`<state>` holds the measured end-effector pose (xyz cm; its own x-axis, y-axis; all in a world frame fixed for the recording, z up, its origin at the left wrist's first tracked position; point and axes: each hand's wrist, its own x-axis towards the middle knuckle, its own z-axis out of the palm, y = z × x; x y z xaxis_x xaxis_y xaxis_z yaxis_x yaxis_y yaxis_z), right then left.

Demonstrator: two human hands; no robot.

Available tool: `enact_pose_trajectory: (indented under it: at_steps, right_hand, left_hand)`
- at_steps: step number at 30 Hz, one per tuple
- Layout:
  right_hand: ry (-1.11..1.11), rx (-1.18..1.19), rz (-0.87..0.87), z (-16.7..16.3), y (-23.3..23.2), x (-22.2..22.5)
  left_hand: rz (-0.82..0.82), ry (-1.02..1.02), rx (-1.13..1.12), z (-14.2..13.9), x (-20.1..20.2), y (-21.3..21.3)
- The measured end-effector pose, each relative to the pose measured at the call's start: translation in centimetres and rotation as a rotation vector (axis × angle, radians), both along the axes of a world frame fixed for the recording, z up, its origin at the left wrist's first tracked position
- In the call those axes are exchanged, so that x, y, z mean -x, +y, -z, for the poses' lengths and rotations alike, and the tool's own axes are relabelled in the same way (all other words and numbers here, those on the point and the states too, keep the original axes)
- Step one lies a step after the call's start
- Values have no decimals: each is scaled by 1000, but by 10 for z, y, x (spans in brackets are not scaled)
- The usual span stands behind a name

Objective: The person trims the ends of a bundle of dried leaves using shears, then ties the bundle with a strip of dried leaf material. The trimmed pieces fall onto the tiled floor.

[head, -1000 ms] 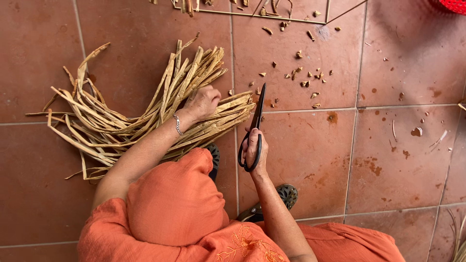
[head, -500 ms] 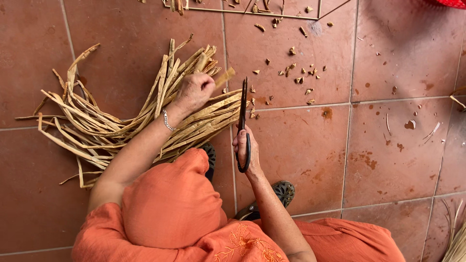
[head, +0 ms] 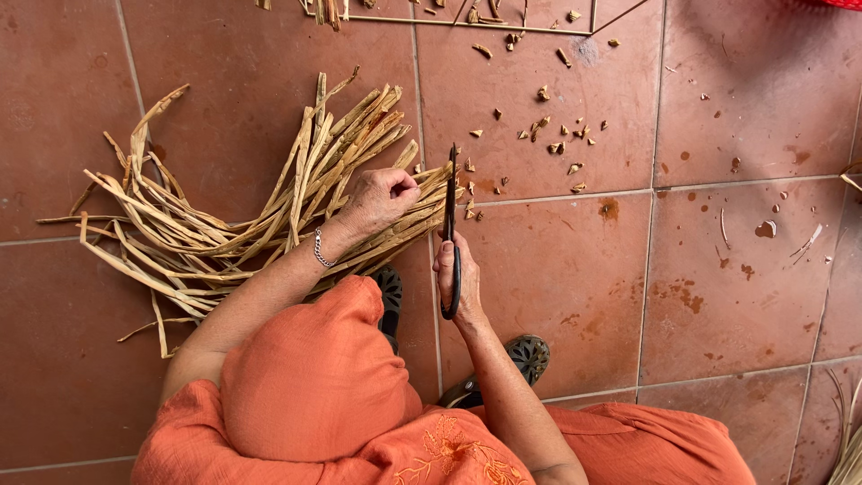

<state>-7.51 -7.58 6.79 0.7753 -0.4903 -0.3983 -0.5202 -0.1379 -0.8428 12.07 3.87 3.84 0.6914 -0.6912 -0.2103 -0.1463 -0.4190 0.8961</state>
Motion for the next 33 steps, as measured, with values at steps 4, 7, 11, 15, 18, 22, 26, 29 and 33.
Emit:
enact_pose_trajectory:
  at_steps: [4,7,11,15,18,22,26,29,33]
  right_hand:
    - [84,72,7,0,-1,-1]
    - [68,111,-25,0,-2,0]
    - [-54,99,-51,1,-2,0]
    - [-13,175,-44,5,-1,3]
    - [-17,214,-70,10,-4,5]
    - [98,250,-94,14,-3,7]
    - [-22,228,-25,11,-2,7]
    - [31,21,133,5,-8,5]
    - [-11,-52,187,-2,-10,4]
  left_hand:
    - [8,40,12,1,2,0]
    - [-6,3,2,0,1,0]
    - [-12,-9,16,2,1,-1]
    - [29,19,20,5,3,-1]
    - [31,18,29,7,3,1]
    - [24,-6,43,6,3,1]
    - [102,44,-65,2,2,1]
    - [139,46,-113,1,-5,5]
    - [47,-332,-174,8,-27,13]
